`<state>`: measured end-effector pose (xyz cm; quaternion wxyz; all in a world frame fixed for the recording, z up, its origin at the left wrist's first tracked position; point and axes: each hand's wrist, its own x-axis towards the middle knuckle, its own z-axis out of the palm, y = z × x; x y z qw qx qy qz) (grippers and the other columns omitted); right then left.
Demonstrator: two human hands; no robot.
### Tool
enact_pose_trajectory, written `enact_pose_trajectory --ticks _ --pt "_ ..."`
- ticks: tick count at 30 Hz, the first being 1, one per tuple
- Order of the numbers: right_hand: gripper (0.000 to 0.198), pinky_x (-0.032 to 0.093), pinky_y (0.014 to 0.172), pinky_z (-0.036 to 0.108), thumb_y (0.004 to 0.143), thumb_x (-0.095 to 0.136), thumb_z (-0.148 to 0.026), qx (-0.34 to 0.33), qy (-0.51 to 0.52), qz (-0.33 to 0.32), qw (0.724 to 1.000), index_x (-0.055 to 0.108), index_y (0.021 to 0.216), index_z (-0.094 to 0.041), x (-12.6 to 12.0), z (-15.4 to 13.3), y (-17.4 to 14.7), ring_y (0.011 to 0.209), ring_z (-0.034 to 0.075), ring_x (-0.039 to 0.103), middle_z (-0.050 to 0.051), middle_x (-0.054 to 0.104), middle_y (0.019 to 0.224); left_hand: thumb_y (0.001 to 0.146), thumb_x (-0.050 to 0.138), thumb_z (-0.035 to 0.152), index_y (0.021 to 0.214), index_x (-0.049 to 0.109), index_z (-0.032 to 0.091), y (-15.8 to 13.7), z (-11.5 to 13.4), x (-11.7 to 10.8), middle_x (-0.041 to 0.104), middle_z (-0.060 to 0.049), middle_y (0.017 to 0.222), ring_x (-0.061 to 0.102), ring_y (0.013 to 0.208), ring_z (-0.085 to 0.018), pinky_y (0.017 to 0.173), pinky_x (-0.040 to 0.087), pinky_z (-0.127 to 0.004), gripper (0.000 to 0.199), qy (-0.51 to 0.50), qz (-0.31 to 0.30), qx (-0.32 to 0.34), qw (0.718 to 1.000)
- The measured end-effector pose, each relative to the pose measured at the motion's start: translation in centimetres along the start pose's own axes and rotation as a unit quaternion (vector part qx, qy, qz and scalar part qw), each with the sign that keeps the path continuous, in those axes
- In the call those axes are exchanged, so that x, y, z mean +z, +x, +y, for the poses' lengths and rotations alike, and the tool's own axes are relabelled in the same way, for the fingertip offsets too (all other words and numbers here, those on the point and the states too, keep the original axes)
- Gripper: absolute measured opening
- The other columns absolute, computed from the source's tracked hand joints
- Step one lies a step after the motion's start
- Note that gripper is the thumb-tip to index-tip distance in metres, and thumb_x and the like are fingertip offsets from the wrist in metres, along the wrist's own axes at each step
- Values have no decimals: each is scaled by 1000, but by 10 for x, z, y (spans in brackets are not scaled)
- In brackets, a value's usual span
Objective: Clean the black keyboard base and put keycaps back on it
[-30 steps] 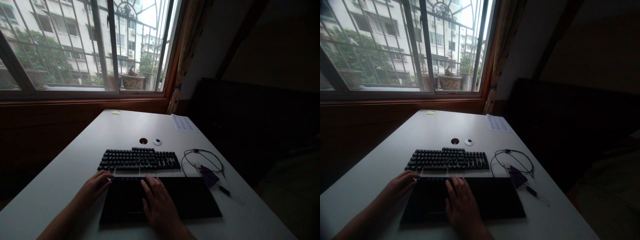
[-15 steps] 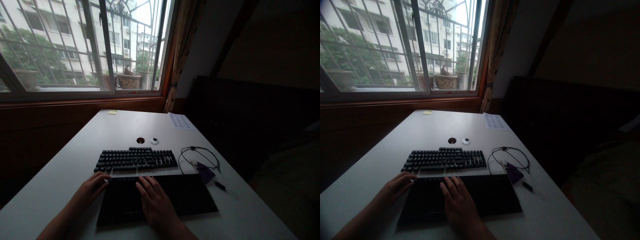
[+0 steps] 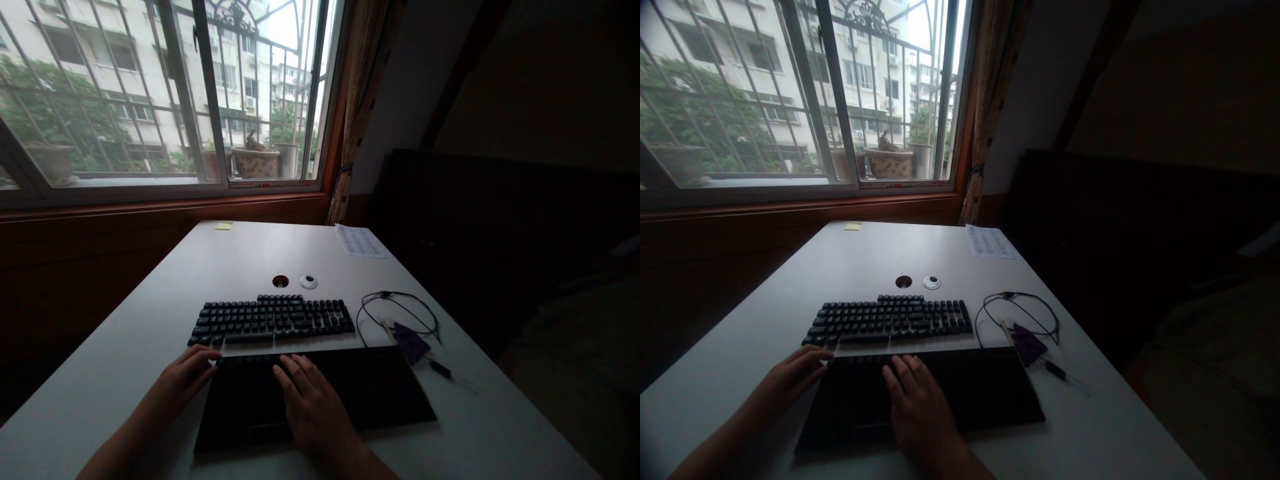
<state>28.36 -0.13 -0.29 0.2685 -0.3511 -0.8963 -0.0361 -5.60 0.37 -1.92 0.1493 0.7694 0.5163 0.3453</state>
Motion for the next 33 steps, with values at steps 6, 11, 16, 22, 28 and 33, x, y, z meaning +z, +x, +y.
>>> enact_pose_trajectory --ticks 6,11,16,22,28,33 --pt "56 52 112 46 93 54 -10 19 -12 18 1000 53 148 -21 1 -2 0 136 27 53 8 61 146 104 55 42 114 69 24 17 23 -16 67 -5 101 65 68 -14 60 55 -23 25 36 43 8 998" --pt "56 52 112 48 91 53 -7 33 -11 24 999 55 146 -20 2 -2 0 134 28 55 11 61 143 103 54 40 105 73 25 71 32 -29 69 -6 98 66 88 -22 78 55 -32 25 113 30 56 992" --pt "59 48 117 50 90 51 -5 36 9 21 999 53 147 -19 3 -1 0 133 25 56 10 62 144 100 57 31 103 76 24 142 24 -15 73 -8 104 62 95 -27 84 52 -37 20 214 -55 53 974" --pt "57 46 118 52 91 51 -6 28 1 27 999 53 147 -18 0 -1 -1 141 28 49 12 55 151 92 70 25 97 80 23 194 4 8 73 -10 106 59 98 -29 86 49 -39 12 240 -104 50 964" --pt "54 44 120 52 92 52 -7 17 7 27 999 54 145 -19 1 1 -3 144 27 45 9 57 149 89 74 37 95 81 25 213 -6 13 73 -11 107 58 101 -31 85 48 -38 15 251 -143 53 956" --pt "53 44 119 53 93 52 -7 30 18 21 999 55 144 -20 2 0 -3 140 28 49 9 59 147 87 78 35 91 82 25 219 -7 17 72 -11 105 57 101 -31 82 48 -36 11 259 -167 48 950"
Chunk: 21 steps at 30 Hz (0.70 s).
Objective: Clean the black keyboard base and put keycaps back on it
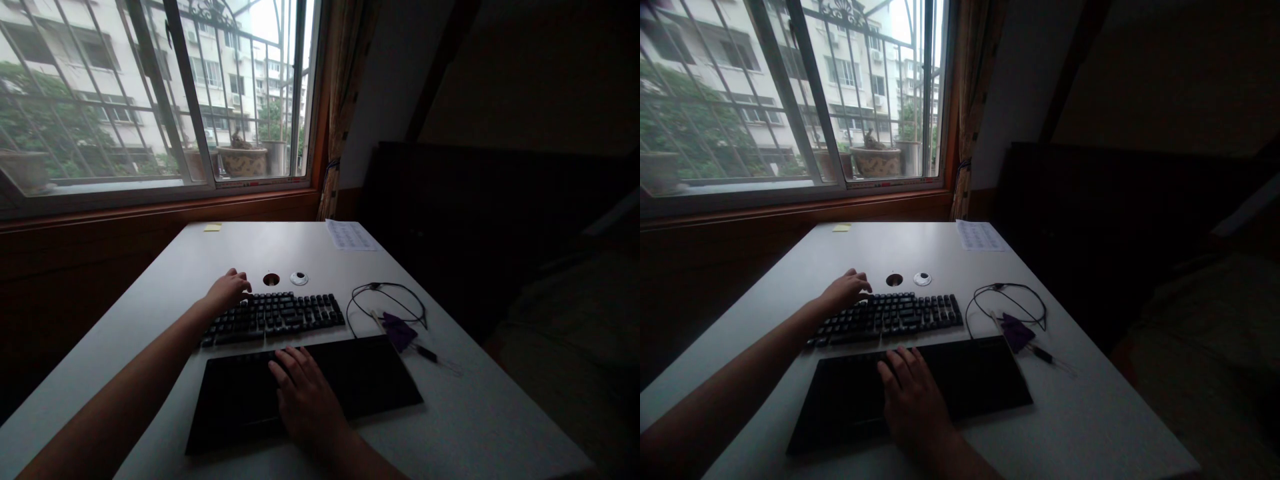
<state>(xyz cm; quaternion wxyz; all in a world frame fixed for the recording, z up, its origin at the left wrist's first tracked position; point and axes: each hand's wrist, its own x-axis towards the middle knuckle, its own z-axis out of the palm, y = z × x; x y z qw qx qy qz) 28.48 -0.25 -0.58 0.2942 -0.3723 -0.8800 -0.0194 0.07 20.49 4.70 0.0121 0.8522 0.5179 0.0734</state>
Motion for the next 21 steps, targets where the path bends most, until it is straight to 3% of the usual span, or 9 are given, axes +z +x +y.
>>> enact_pose_trajectory --ticks 13,21 --pt "54 41 122 52 92 56 -12 8 17 -10 1000 52 146 -21 -4 0 0 139 27 48 9 60 145 87 76 34 87 82 27 4 -3 2 71 -10 101 56 99 -29 77 48 -32 10 11 -15 -20 1000" --pt "54 45 118 51 90 55 -10 22 60 18 998 52 143 -21 -8 0 3 134 27 51 10 62 138 88 74 30 89 81 23 -7 -11 -5 70 -11 104 59 99 -30 82 50 -36 10 8 43 -64 997"
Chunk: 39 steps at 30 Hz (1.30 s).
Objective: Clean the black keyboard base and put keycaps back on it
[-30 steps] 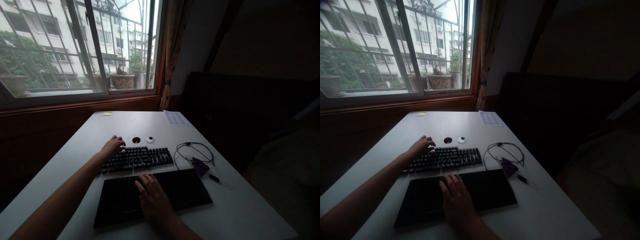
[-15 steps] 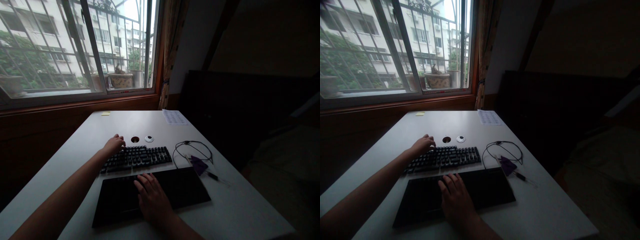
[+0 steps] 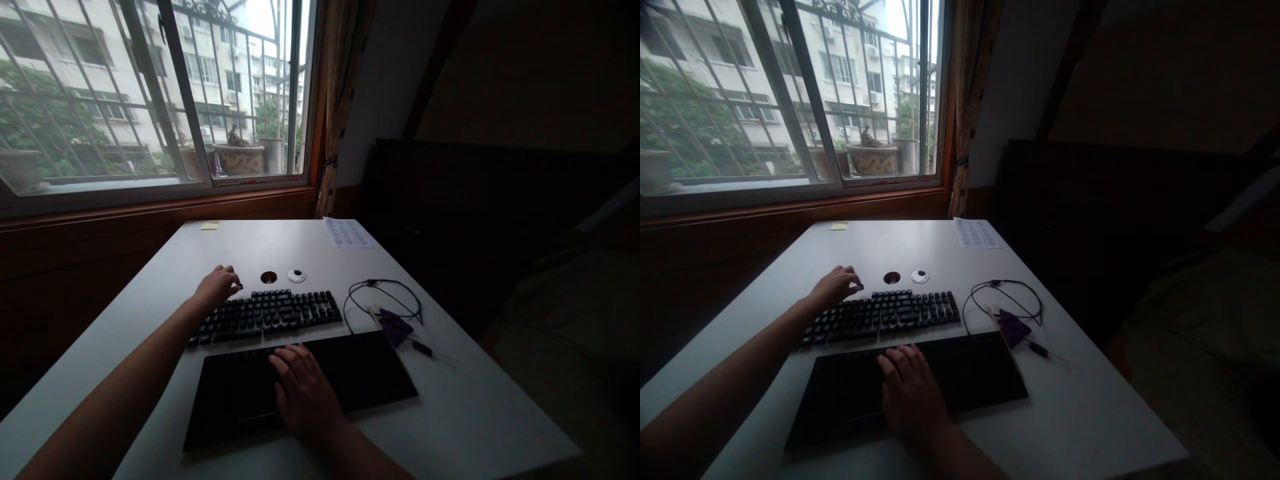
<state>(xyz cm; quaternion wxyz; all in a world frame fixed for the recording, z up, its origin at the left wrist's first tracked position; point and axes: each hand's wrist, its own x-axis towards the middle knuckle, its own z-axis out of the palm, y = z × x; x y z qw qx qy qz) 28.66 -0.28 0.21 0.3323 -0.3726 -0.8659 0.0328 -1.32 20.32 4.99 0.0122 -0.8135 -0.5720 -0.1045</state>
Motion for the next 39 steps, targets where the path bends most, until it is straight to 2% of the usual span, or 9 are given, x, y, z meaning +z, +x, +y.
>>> enact_pose_trajectory --ticks 5,8,11,16,20,25,39 --pt "42 51 108 47 96 49 -11 27 88 69 993 53 137 -22 -9 2 0 119 25 59 10 66 123 92 73 31 96 80 21 -15 10 -15 68 -9 104 61 94 -26 89 50 -38 13 -35 38 19 998" --pt "32 56 94 41 99 45 -11 66 130 120 982 58 126 -24 -17 4 -3 104 23 63 7 67 109 92 73 31 97 79 23 -33 32 -21 68 -8 104 62 95 -25 86 52 -37 11 -66 39 57 995" --pt "27 55 82 36 101 45 -12 92 154 176 968 61 117 -25 -23 9 -7 93 21 64 5 66 98 92 73 28 99 77 24 -56 64 -23 68 -6 106 62 99 -25 88 52 -37 9 -94 27 98 990" --pt "19 51 76 33 103 47 -19 175 180 281 926 65 108 -23 -31 29 -12 85 19 62 3 64 90 90 75 26 98 76 25 -80 118 -13 67 -6 108 62 104 -26 88 54 -35 8 -118 -13 145 982" --pt "17 50 77 32 103 51 -28 257 178 346 884 66 104 -21 -35 47 -12 85 19 62 3 65 90 88 77 24 96 76 25 -82 145 0 67 -6 108 62 104 -26 88 54 -35 8 -113 -32 154 981" --pt "19 49 79 33 101 52 -32 299 200 358 862 67 103 -20 -35 54 -11 84 19 62 2 66 89 86 77 22 96 76 23 -79 159 10 68 -7 109 62 102 -27 86 55 -37 10 -101 -42 150 983" --pt "19 48 81 34 102 51 -33 289 205 339 871 66 104 -21 -39 49 -8 85 20 62 2 66 89 88 75 22 97 75 20 -81 174 12 66 -9 112 62 108 -29 90 56 -38 10 -81 -61 113 988"
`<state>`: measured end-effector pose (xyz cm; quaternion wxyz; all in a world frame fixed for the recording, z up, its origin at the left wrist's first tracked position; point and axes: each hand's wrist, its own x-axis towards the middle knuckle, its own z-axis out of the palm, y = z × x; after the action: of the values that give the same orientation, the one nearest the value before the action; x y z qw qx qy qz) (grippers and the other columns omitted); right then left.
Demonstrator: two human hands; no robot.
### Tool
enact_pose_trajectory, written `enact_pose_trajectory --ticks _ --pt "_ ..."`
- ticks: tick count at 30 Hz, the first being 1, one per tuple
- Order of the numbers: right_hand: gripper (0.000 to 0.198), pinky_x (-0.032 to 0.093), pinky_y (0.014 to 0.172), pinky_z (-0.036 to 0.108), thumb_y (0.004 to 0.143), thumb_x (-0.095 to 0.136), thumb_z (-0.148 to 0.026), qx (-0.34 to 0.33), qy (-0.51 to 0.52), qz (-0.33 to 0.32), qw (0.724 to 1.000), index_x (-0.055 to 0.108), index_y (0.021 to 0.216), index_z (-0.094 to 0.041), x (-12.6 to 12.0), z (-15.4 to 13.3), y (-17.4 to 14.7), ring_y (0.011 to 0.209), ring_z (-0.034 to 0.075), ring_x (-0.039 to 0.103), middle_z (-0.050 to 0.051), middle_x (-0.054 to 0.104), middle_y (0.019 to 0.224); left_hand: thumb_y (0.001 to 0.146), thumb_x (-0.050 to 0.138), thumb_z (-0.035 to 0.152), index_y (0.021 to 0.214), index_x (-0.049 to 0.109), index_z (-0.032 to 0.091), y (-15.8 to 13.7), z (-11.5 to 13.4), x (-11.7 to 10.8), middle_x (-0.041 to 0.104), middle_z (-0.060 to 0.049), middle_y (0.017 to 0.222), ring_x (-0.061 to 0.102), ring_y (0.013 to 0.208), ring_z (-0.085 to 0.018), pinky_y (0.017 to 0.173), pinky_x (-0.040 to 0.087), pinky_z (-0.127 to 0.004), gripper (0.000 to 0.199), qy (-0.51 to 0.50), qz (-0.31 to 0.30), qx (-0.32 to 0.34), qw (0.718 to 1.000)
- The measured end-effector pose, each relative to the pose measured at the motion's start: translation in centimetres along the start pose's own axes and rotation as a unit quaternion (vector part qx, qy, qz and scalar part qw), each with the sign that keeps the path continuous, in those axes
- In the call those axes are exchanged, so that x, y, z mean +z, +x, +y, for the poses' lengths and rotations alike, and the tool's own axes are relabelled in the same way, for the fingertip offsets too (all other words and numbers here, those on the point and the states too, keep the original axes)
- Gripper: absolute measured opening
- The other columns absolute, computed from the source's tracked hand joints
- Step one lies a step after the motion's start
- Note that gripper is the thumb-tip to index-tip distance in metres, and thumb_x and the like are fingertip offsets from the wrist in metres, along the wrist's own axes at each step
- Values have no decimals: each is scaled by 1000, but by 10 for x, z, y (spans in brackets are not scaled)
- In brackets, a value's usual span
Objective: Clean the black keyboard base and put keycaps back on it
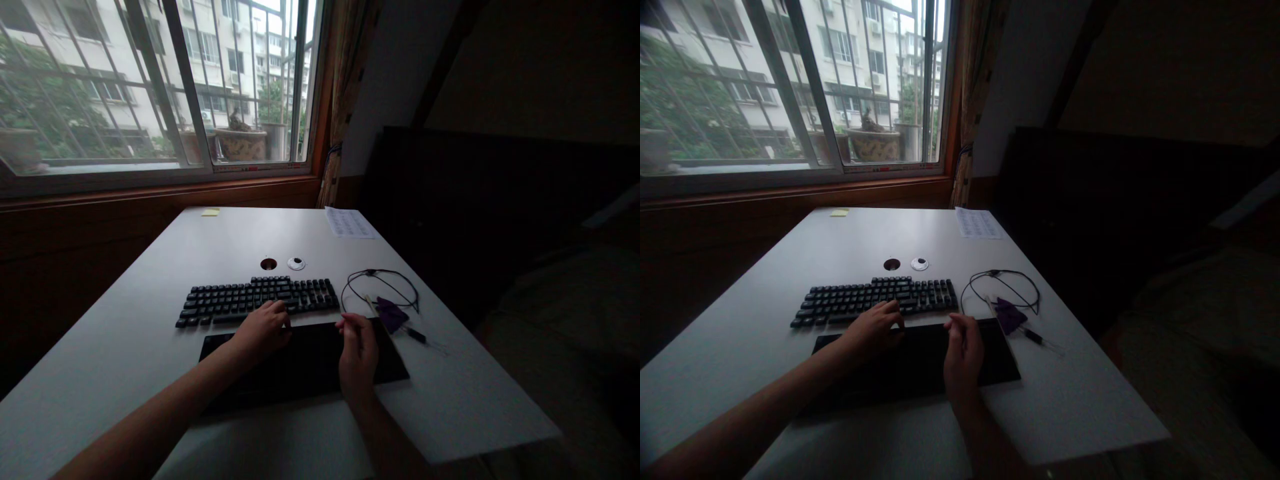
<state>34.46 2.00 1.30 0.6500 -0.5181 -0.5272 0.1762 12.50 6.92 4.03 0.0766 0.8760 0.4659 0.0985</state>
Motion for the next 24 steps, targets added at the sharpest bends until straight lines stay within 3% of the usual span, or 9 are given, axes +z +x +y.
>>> enact_pose_trajectory --ticks 5,15,24 --pt "19 47 81 34 102 51 -33 -1 0 -11 1000 66 105 -22 1 2 0 86 20 62 2 66 90 88 74 20 98 74 19 0 2 0 66 -7 111 62 109 -27 98 53 -37 10 1 -6 0 1000" --pt "19 48 82 34 102 52 -34 8 -6 -30 1000 65 108 -22 2 1 0 86 20 63 2 66 90 89 68 12 92 73 12 7 15 -6 66 -14 104 59 106 -31 96 52 -42 6 41 -22 14 999" --pt "20 48 78 33 102 52 -35 13 -18 -35 999 65 110 -22 3 0 2 83 20 62 2 66 89 86 75 16 97 76 15 10 0 -5 67 -11 109 63 104 -28 96 51 -39 11 -4 -26 25 999"
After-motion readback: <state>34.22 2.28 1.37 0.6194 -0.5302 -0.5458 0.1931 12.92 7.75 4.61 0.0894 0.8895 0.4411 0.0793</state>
